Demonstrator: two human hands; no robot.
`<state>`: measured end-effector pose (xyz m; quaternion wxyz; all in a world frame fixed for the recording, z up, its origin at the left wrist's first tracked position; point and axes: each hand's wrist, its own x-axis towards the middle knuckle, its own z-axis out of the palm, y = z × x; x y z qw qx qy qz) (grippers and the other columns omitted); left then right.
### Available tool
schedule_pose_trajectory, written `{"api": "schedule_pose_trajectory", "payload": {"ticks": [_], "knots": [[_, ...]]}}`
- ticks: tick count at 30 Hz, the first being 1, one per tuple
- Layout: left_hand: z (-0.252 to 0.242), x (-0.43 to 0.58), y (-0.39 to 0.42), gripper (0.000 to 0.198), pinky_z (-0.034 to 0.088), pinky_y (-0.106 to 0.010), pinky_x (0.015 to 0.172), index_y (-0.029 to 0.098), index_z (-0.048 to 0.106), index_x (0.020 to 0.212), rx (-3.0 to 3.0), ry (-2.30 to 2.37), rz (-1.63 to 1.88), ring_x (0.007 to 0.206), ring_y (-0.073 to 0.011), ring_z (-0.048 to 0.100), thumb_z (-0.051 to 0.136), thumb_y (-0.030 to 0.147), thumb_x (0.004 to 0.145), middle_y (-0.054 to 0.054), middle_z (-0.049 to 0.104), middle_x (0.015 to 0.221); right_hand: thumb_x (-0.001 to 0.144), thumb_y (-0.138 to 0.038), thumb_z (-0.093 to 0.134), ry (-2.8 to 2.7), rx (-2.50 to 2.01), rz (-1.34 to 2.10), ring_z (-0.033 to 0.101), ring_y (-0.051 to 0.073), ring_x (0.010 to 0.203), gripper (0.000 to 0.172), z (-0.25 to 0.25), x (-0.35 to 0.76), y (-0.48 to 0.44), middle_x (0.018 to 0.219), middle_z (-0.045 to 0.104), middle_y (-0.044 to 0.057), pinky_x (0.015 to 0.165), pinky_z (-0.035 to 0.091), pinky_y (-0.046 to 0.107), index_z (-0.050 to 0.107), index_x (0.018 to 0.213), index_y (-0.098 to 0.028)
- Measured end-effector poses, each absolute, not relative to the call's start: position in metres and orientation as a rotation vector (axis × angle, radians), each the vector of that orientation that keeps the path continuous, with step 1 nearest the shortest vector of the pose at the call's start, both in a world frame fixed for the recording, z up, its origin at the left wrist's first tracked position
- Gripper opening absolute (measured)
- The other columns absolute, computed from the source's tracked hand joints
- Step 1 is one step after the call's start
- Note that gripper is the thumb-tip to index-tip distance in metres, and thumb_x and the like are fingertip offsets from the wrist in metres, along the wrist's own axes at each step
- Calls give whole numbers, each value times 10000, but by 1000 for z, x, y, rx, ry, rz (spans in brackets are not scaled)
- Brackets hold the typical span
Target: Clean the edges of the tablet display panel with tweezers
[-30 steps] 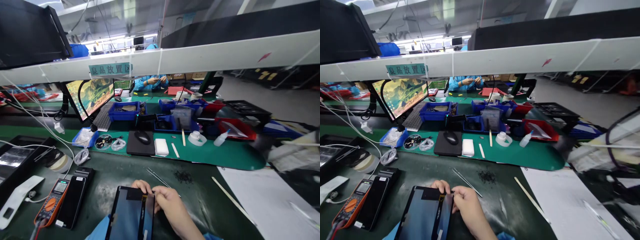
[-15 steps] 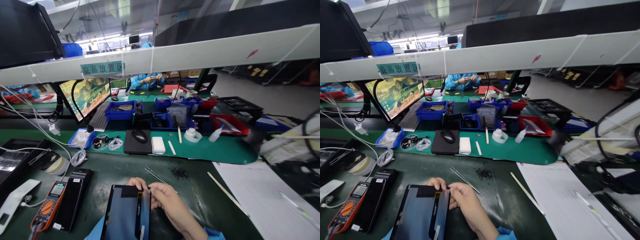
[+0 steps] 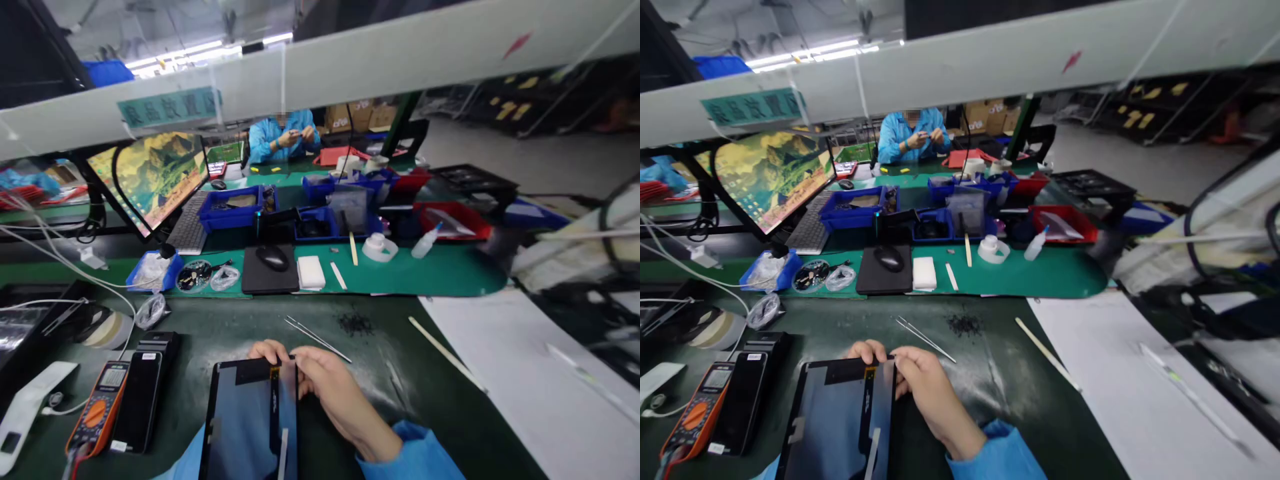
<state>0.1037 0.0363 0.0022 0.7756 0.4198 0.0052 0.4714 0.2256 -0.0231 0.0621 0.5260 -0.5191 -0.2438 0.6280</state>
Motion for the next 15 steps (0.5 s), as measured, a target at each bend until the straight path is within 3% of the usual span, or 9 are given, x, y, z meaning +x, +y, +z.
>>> {"api": "schedule_pose_trajectory", "payload": {"ticks": [4,6,10,15], "knots": [[10,106,35,157,611,-246,715,273,666,1009,924,-40,1031,840,-128,707,571,320,893,50,664,1037,670,-305,593,-575,-1190,1532,557,126,559,149,63,227,-22,618,613,0,546,426,254,645,662,-166],[15,117,28,180,611,-234,670,275,660,1008,897,-9,1081,779,-112,706,503,334,944,63,660,1039,645,-269,550,-584,-1206,1482,524,122,554,132,62,227,-21,592,581,-7,538,406,253,632,615,-170],[23,141,14,391,506,-144,413,223,691,906,766,79,1344,592,-89,668,407,485,963,36,684,897,588,-264,484,-589,-1281,1397,464,122,530,155,60,225,-20,541,522,-16,513,378,259,609,549,-181],[22,139,13,351,575,-177,513,232,695,872,770,138,1343,574,-77,655,460,483,944,45,680,870,581,-273,474,-616,-1332,1368,475,127,510,154,60,225,-20,514,510,-21,493,378,260,592,522,-194]]}}
